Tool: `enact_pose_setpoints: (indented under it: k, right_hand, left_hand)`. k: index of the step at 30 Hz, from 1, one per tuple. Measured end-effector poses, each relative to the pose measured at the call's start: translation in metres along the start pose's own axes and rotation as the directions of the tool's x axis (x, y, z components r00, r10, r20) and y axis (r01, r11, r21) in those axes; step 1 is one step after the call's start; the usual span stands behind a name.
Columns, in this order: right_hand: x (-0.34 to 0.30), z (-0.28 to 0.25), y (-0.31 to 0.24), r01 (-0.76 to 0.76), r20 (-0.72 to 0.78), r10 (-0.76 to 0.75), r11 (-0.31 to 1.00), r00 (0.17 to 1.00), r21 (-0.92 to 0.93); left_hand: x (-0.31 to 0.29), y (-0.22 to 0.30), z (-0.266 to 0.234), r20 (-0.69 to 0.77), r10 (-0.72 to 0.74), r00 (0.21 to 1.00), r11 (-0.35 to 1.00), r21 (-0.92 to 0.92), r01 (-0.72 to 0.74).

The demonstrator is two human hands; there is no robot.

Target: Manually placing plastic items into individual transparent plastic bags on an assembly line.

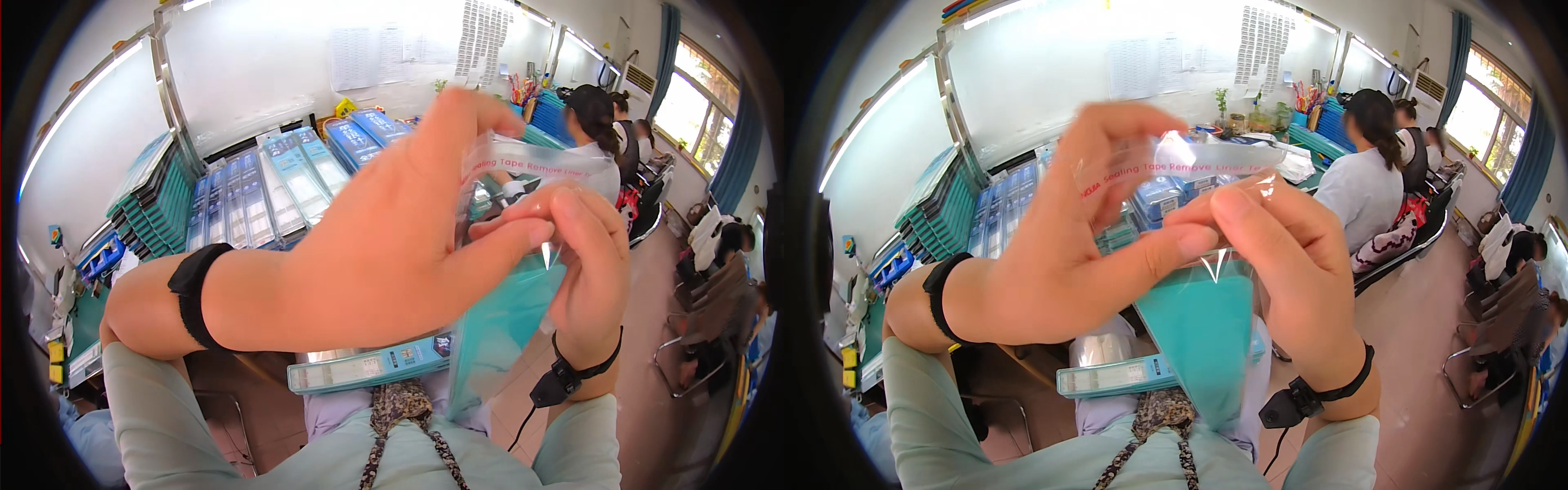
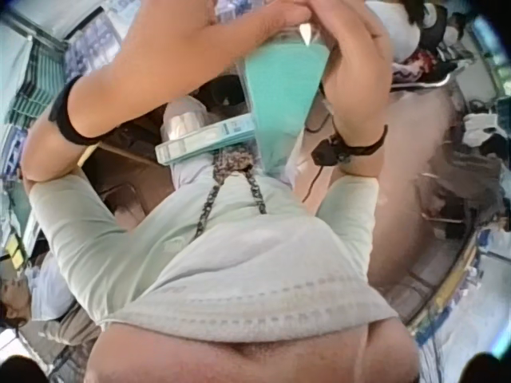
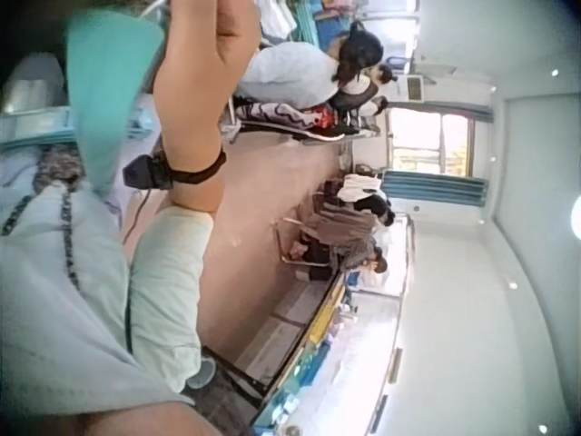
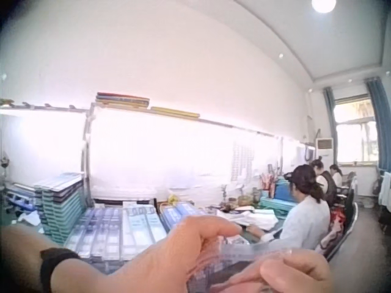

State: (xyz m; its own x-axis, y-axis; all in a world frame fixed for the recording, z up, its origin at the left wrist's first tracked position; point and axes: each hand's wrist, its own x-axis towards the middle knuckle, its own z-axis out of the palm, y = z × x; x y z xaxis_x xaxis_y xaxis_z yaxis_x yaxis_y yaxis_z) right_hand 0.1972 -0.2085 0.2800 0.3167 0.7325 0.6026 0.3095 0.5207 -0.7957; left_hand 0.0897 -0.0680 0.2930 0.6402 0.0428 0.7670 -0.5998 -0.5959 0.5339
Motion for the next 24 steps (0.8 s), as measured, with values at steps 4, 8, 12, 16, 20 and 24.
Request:
enact_pose_setpoints:
  k: [4,8,12,16,20,24]
  right_hand:
    - [-0.004,0.016,-0.007,0.047,-0.254,-0.028,0.997,0.967,0.068]
    - [-0.003,0.025,-0.007,0.201,-0.366,-0.141,0.971,0.920,0.130]
    - [-0.003,0.027,-0.006,0.173,-0.321,-0.119,0.974,0.940,0.144]
    - [-0.009,0.036,-0.002,0.284,-0.330,-0.306,0.952,0.893,-0.115]
    - [-0.013,0.037,-0.004,0.284,-0.346,-0.369,0.919,0.863,-0.273]
    - [-0.013,0.038,-0.002,0.258,-0.346,-0.402,0.883,0.848,-0.393]
  left_hand:
    - [0.017,0.028,-0.024,0.119,0.296,0.948,0.782,0.540,-0.312]
    - [0.021,0.026,-0.033,0.168,0.363,0.917,0.714,0.582,-0.389]
    - [0.021,0.018,-0.036,0.215,0.428,0.878,0.644,0.609,-0.463]
    - [0.030,0.020,-0.043,0.269,0.485,0.832,0.550,0.645,-0.530]
    - [0.032,0.019,-0.038,0.325,0.555,0.766,0.465,0.642,-0.609]
    - [0.035,0.018,-0.033,0.382,0.593,0.708,0.365,0.657,-0.660]
